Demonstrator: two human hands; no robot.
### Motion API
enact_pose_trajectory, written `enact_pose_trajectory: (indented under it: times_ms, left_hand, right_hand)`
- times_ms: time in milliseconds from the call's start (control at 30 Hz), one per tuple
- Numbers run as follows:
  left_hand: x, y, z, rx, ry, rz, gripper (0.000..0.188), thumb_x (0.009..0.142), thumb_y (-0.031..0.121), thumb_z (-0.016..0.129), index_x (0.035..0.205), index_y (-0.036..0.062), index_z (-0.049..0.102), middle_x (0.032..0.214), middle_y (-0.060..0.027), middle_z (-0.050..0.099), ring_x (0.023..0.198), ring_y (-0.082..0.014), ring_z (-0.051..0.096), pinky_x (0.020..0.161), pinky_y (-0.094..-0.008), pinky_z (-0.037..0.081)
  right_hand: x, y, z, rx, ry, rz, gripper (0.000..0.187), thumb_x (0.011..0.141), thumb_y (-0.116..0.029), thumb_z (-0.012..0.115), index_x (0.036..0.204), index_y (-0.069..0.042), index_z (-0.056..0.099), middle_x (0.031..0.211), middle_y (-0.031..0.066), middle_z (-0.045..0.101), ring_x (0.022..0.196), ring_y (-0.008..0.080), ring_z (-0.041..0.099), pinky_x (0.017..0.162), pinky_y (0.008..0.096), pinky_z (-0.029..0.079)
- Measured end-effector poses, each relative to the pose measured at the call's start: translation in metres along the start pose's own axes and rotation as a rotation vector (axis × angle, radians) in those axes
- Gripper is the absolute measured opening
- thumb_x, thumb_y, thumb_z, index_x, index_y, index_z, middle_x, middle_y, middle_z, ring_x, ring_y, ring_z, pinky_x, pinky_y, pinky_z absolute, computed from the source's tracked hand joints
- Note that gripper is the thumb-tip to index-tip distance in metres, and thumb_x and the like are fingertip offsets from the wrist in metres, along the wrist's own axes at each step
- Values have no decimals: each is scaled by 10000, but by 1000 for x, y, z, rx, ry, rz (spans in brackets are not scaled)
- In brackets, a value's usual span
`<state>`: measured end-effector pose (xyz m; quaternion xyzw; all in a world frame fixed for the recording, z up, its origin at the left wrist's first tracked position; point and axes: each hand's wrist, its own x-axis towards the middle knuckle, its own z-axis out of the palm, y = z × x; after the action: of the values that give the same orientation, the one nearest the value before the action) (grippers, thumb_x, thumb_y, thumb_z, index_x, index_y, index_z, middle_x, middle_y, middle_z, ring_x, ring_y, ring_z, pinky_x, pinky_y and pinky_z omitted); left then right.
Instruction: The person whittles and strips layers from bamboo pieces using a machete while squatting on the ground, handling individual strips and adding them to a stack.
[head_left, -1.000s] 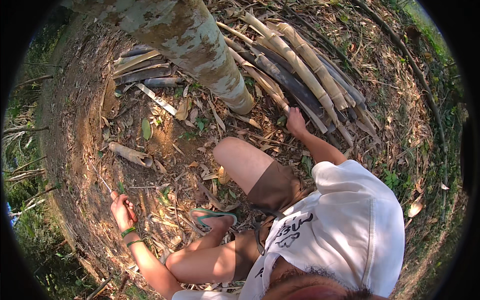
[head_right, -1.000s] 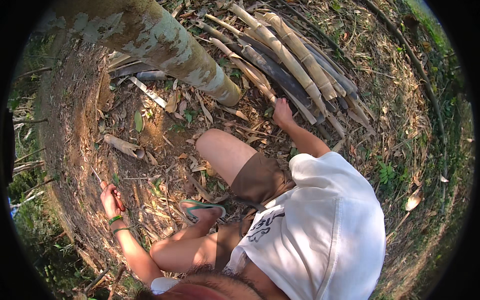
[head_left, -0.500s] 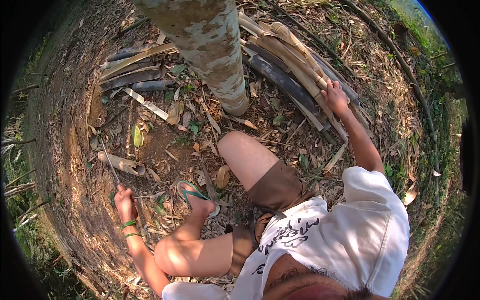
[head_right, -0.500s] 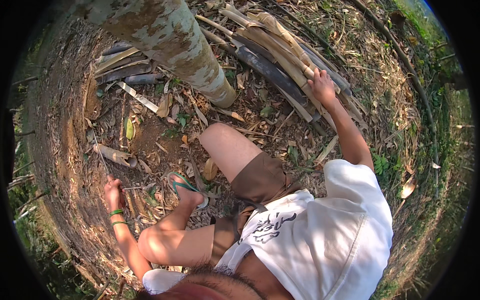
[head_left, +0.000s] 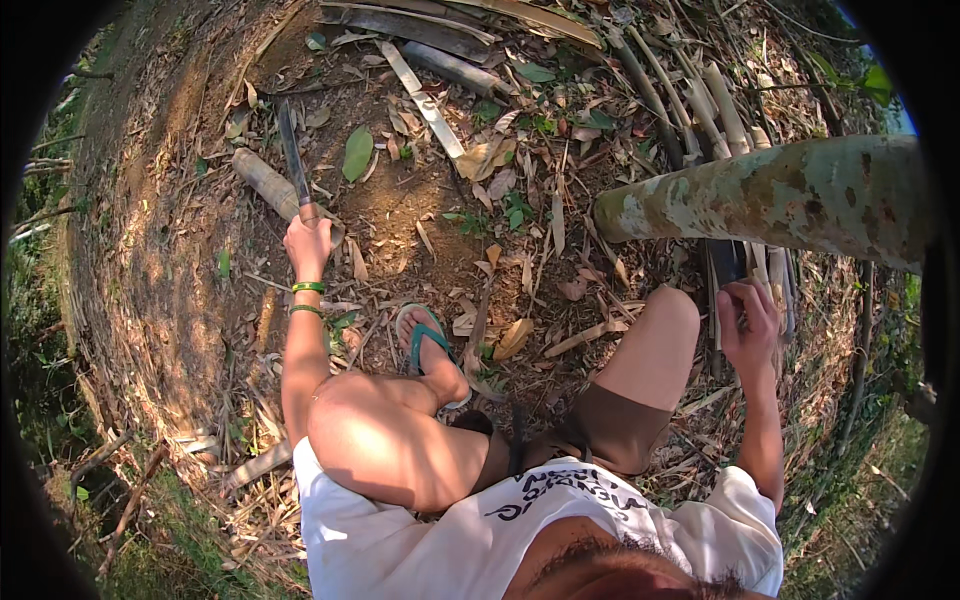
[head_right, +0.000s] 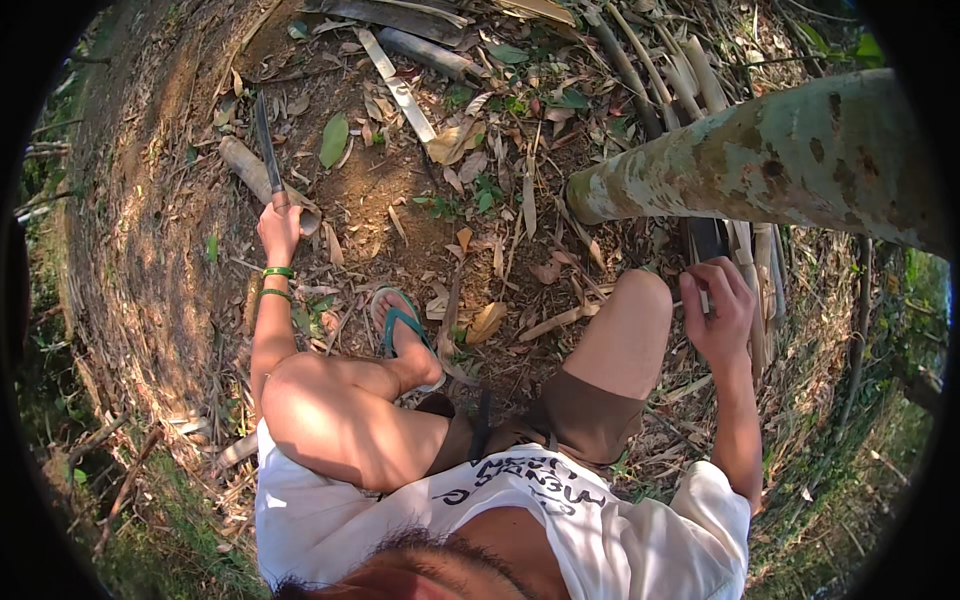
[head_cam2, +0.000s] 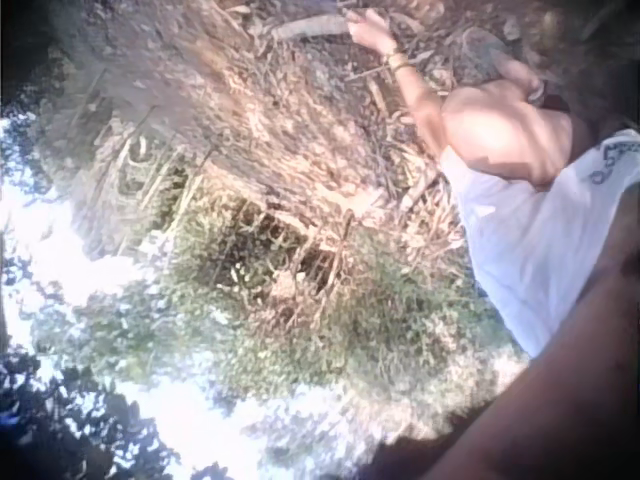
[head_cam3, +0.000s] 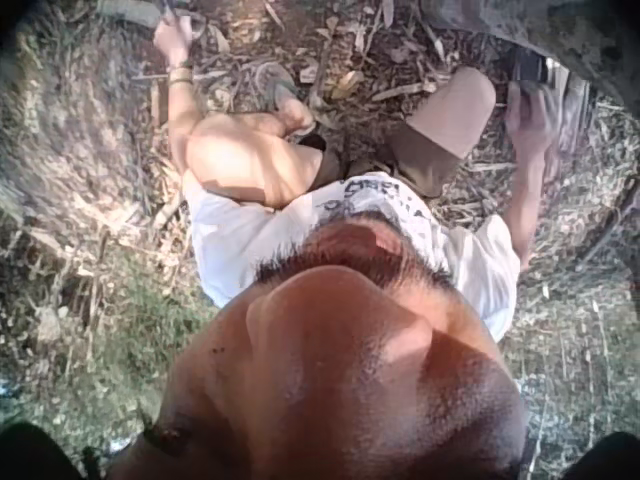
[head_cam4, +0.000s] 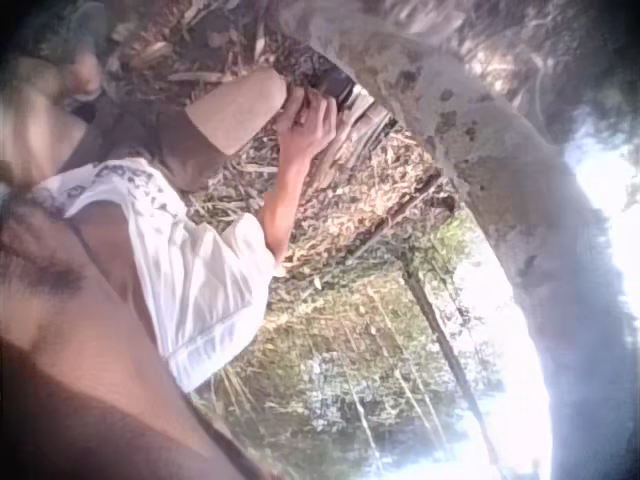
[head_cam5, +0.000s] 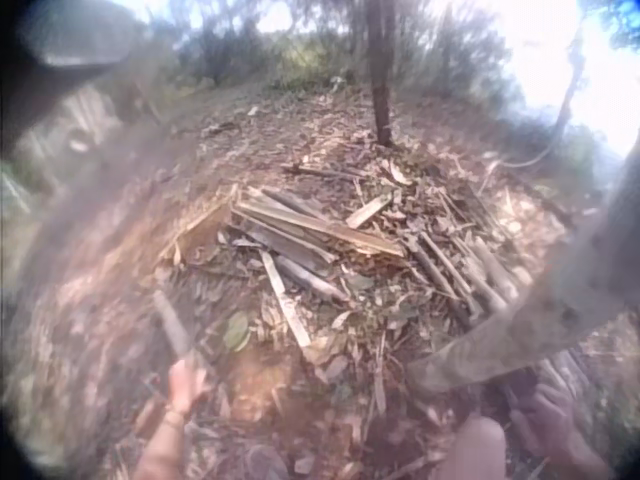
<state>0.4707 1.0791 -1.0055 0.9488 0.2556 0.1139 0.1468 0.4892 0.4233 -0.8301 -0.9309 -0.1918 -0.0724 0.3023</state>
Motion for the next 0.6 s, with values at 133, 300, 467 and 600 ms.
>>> enact_pose_trajectory:
  times_ms: [133, 300, 467, 600]
  left_hand:
    - [37, 32, 74, 12, -64, -169, 409, 799, 323, 728, 957, -40, 628, 853, -265, 688, 829, -452, 670, 749, -516, 518]
    - [88, 30, 144, 225, 54, -295, 559, 850, 438, 700, 1147, 0, 520, 1128, -219, 623, 1108, -391, 578, 939, -497, 458]
    - [96, 44, 218, 171, -22, -341, 623, 904, 543, 593, 1211, 20, 449, 1266, -259, 475, 1229, -435, 436, 983, -608, 374]
    - [105, 57, 208, 162, -41, -325, 543, 930, 501, 581, 1175, 33, 456, 1283, -227, 462, 1236, -408, 430, 970, -598, 388]
  right_hand:
    - [76, -58, 96, 5, -379, -129, 167, 838, -126, 718, 956, -29, 651, 906, 126, 639, 811, 329, 644, 701, 398, 523]
    - [211, -54, 306, 19, -449, -118, 367, 889, -352, 675, 1088, -44, 670, 1049, 144, 665, 1000, 334, 644, 858, 438, 518]
    - [270, -45, 469, -186, -514, 282, 481, 913, -394, 619, 1189, 0, 599, 1217, 186, 591, 1126, 368, 604, 924, 463, 522]
    - [276, -35, 516, -406, -377, 358, 387, 833, -222, 674, 1082, 59, 579, 1142, 216, 564, 1063, 386, 591, 838, 444, 555]
